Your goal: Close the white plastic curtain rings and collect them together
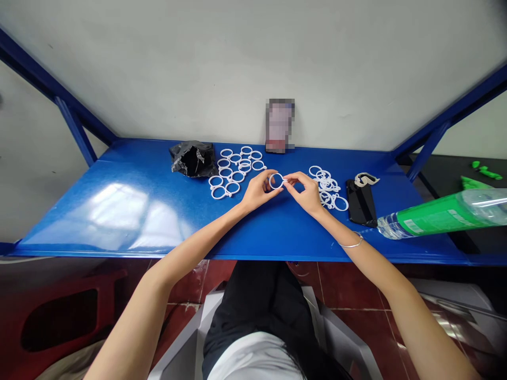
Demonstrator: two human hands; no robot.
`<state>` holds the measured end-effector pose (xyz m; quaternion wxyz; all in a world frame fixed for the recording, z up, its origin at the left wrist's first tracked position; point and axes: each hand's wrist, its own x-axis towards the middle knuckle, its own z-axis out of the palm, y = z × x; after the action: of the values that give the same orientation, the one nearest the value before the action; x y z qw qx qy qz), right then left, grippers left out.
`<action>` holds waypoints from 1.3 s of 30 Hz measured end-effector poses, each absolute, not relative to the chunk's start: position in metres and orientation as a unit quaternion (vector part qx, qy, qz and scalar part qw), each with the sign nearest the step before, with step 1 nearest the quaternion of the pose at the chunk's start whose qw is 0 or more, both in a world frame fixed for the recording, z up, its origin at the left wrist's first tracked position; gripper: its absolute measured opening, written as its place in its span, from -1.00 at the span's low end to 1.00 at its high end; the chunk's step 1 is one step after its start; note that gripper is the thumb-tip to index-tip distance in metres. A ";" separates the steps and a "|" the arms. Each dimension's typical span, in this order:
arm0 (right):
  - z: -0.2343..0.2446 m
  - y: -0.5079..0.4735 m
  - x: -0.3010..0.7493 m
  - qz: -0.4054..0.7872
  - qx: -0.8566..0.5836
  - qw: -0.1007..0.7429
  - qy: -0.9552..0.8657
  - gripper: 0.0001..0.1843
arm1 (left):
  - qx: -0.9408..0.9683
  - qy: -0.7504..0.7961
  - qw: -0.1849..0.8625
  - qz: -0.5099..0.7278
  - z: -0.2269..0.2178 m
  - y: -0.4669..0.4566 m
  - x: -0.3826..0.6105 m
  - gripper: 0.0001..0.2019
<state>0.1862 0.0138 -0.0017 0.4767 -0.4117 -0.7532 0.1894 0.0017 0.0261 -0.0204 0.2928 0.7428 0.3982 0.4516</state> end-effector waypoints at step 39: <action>0.001 0.010 0.183 0.159 -0.352 0.474 -0.791 -0.88 | 0.802 0.339 0.206 0.447 -0.031 0.031 0.001 -0.58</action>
<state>0.1834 0.0098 0.0010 0.4744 -0.3515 -0.7913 0.1587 0.0010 0.0305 -0.0308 0.2061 0.8018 0.3389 0.4469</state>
